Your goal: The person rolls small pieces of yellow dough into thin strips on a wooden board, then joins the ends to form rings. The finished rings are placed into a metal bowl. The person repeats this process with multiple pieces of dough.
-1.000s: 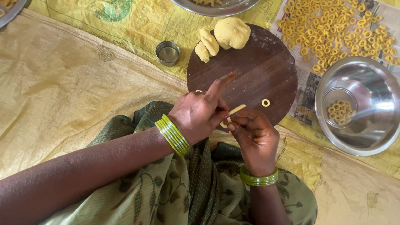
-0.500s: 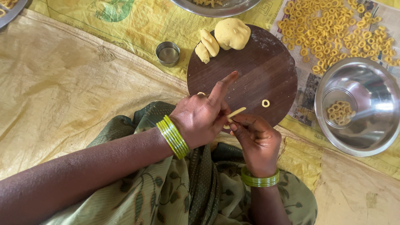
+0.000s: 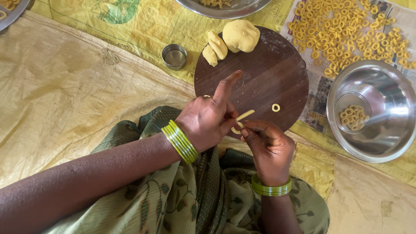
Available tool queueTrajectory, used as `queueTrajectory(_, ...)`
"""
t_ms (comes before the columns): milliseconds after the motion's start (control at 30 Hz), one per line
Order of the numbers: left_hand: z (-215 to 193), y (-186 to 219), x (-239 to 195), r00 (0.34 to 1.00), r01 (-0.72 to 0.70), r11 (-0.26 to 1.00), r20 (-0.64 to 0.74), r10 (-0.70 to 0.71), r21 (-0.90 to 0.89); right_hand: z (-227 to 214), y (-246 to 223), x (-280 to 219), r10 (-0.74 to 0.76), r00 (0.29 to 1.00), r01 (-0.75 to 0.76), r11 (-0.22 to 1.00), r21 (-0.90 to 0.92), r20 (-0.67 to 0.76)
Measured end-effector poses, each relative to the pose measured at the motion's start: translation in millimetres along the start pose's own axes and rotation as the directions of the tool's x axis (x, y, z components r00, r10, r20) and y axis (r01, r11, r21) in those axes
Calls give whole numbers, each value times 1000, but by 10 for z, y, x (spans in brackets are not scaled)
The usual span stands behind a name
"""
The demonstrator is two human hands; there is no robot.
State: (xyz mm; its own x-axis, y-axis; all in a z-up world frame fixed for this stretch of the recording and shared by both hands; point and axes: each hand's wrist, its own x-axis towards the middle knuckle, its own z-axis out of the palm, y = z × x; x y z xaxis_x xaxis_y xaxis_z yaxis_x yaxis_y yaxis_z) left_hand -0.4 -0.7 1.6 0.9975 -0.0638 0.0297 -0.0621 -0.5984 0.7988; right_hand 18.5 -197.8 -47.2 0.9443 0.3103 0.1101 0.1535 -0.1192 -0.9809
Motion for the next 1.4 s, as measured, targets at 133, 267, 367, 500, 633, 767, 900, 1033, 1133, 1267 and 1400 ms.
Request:
queueTrajectory(133,-1,12,5,999,-32,999,40,31,11,3,12,13,-2,1000,1,999,36,19)
queueTrajectory(267,13,30,14,996,-25,996,82,18,83,1,39,-10,10,1000,-11,999,50,28)
queueTrajectory(367,15,23,-8,995,-89,988,49,84,130,-1,61,-29,24,999,-27,997,79,48)
queueTrajectory(500,28,-4,-11,995,-97,975,10,97,198,-70,48,12,-94,993,97,994,-43,66)
queueTrajectory(633,25,-22,-42,974,-208,948,-34,222,239,-133,-24,120,-303,953,291,887,-359,21)
queueTrajectory(767,72,-25,-33,970,-225,919,-18,244,325,-59,-59,128,-544,825,540,679,-498,153)
queueTrajectory(900,71,-48,-55,952,-281,934,-54,300,222,-30,-86,96,-472,868,477,704,-526,156)
queueTrajectory(1033,82,-60,-58,965,-240,886,-2,262,397,-158,-38,179,-476,813,580,614,-535,336)
queueTrajectory(1133,70,-53,-54,956,-278,836,50,290,474,-318,54,212,-393,777,626,568,-535,492)
queueTrajectory(1267,39,-57,24,988,-95,972,136,67,215,-271,394,380,-390,799,600,462,-654,458)
queueTrajectory(1400,35,-81,29,993,96,987,83,-86,-132,-219,643,491,-407,851,506,459,-731,333)
